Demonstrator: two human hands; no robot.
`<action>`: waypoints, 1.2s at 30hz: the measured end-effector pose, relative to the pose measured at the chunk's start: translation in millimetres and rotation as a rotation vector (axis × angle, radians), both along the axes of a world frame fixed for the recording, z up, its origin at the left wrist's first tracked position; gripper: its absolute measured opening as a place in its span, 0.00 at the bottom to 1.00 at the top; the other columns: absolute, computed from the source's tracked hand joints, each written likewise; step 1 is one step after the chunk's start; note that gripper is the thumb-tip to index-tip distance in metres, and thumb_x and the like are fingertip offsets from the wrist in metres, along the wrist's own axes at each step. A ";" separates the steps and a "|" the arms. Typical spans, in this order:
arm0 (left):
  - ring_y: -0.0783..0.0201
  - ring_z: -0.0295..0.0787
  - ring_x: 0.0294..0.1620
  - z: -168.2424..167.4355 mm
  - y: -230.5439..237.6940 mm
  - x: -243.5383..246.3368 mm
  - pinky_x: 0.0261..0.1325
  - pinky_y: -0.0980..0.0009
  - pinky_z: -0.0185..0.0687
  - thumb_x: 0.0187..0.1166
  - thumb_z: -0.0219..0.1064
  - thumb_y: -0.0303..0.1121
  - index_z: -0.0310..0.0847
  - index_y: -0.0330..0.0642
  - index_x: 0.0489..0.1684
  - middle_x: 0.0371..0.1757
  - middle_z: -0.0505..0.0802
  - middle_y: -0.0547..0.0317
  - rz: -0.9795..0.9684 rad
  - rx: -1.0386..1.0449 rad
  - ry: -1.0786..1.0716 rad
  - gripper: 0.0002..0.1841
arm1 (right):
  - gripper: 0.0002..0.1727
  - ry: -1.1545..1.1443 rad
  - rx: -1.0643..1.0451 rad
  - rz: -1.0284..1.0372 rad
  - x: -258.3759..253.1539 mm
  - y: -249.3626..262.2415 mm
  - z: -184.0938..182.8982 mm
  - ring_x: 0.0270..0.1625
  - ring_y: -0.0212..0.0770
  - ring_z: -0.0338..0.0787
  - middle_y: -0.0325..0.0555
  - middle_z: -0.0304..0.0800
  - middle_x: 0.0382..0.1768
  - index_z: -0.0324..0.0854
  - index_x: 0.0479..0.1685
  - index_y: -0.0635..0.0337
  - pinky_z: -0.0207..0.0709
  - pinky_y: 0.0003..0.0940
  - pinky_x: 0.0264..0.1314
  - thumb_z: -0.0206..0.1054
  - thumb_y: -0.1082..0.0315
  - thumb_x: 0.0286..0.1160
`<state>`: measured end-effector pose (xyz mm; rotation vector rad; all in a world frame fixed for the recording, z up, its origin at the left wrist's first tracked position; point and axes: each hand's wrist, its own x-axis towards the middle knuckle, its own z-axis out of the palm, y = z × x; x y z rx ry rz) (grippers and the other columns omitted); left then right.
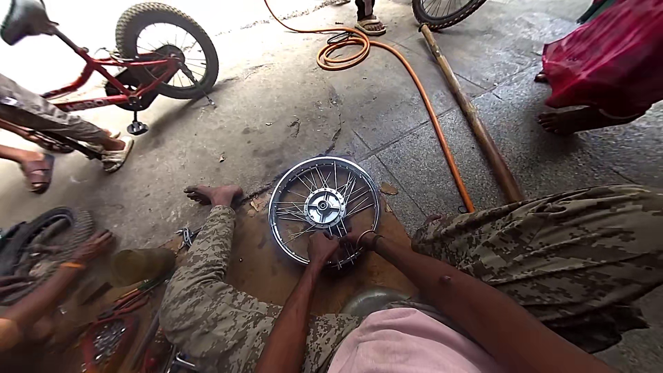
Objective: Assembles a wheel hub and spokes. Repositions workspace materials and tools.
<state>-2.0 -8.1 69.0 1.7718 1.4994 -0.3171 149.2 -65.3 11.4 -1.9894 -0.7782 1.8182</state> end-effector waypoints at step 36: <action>0.59 0.94 0.39 -23.5 9.9 -20.1 0.46 0.62 0.91 0.91 0.54 0.32 0.79 0.31 0.64 0.46 0.94 0.47 0.155 -0.637 -0.352 0.15 | 0.21 -0.384 -0.019 0.243 -24.7 4.6 80.0 0.53 0.59 0.91 0.64 0.89 0.50 0.81 0.57 0.71 0.81 0.61 0.57 0.72 0.62 0.73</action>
